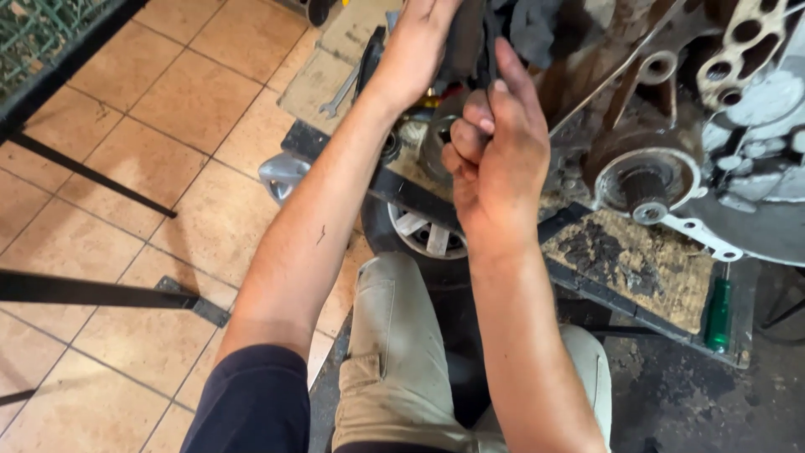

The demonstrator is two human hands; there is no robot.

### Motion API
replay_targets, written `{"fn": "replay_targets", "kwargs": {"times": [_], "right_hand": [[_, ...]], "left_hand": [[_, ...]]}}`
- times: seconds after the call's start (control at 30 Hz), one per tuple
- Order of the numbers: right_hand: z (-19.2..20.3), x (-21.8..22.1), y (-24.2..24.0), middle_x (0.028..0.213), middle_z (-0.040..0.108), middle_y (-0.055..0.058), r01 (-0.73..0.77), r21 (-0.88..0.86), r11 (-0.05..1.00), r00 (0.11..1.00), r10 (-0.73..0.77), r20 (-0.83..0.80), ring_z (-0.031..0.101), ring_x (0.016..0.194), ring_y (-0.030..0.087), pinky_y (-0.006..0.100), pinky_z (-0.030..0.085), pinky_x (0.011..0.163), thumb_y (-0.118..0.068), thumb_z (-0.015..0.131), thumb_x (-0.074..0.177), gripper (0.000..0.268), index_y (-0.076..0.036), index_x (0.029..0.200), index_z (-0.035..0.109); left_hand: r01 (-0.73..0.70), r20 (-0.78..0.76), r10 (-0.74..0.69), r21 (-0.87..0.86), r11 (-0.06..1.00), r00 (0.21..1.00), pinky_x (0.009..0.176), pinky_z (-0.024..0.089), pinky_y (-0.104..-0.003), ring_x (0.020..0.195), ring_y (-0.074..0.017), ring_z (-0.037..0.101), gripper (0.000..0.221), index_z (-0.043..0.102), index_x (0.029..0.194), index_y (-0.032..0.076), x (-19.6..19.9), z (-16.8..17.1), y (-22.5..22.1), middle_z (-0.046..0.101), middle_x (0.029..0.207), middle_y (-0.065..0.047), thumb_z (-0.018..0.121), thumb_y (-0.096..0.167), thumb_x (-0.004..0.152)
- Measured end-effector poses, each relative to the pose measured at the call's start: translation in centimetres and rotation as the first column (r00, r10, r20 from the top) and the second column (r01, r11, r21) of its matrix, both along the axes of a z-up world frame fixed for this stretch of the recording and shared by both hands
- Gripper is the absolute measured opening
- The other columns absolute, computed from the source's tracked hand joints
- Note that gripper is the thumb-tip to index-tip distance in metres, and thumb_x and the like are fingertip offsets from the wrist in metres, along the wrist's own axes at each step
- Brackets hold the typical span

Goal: Cleaning and scraping grime and old gasket material from a transmission casing using a rag, scraper, and screwdriver.

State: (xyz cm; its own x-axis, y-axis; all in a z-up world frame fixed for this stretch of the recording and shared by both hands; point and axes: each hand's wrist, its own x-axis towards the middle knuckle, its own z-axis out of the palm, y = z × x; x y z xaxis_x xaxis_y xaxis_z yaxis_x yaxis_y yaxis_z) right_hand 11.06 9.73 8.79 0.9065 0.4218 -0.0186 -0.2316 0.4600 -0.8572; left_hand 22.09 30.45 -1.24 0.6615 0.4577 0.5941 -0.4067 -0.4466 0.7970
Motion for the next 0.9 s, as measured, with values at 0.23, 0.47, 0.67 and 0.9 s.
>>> {"fn": "replay_targets", "kwargs": {"times": [0.23,0.47,0.67,0.9], "right_hand": [[-0.7,-1.6,-2.2,0.081,0.043,-0.006,-0.064,0.14,0.988,0.996,0.055,0.07,0.031,0.054,0.006,0.023,0.028,0.043,-0.015,0.035,0.124,0.055,-0.009,0.178,0.042],[-3.4,-5.8,-11.7,0.098,0.049,0.005,-0.177,-0.125,0.976,0.845,0.216,0.49,0.044,0.069,0.014,0.027,0.04,0.058,-0.005,0.049,0.121,0.027,-0.014,0.147,0.054],[-5.4,-6.5,-17.8,0.128,0.075,0.03,0.025,-0.402,0.915,0.778,0.235,0.583,0.079,0.082,0.025,0.034,0.065,0.078,-0.017,0.059,0.114,0.045,0.002,0.154,0.049],[-6.8,-6.4,-18.6,0.119,0.078,0.027,0.179,-0.296,0.938,0.699,0.091,0.71,0.087,0.089,0.033,0.033,0.065,0.074,-0.041,0.05,0.123,0.04,-0.004,0.14,0.047]], "left_hand": [[0.027,0.024,-0.026,-0.057,0.998,0.999,0.108,0.05,-0.037,0.126,-0.014,0.06,0.048,0.074,0.128,0.012,0.7,-0.4,0.9,0.079,0.132,-0.007,0.046,0.048,0.115],[-0.316,-0.205,0.429,0.421,0.85,0.88,0.107,0.047,-0.061,0.126,-0.0533,0.066,0.035,0.068,0.126,0.006,-6.0,1.4,1.0,0.076,0.128,-0.029,0.05,0.035,0.115],[-0.338,0.079,0.329,0.285,0.897,0.941,0.117,0.049,-0.049,0.135,-0.0298,0.059,0.037,0.062,0.138,0.006,-16.5,2.2,-6.9,0.058,0.138,-0.014,0.054,0.014,0.103],[-0.046,-0.458,0.116,0.162,0.986,0.881,0.14,0.029,-0.059,0.168,-0.0353,0.043,0.144,0.014,0.18,0.009,-15.6,-0.9,-11.8,0.046,0.18,-0.017,0.112,0.043,0.08]]}}
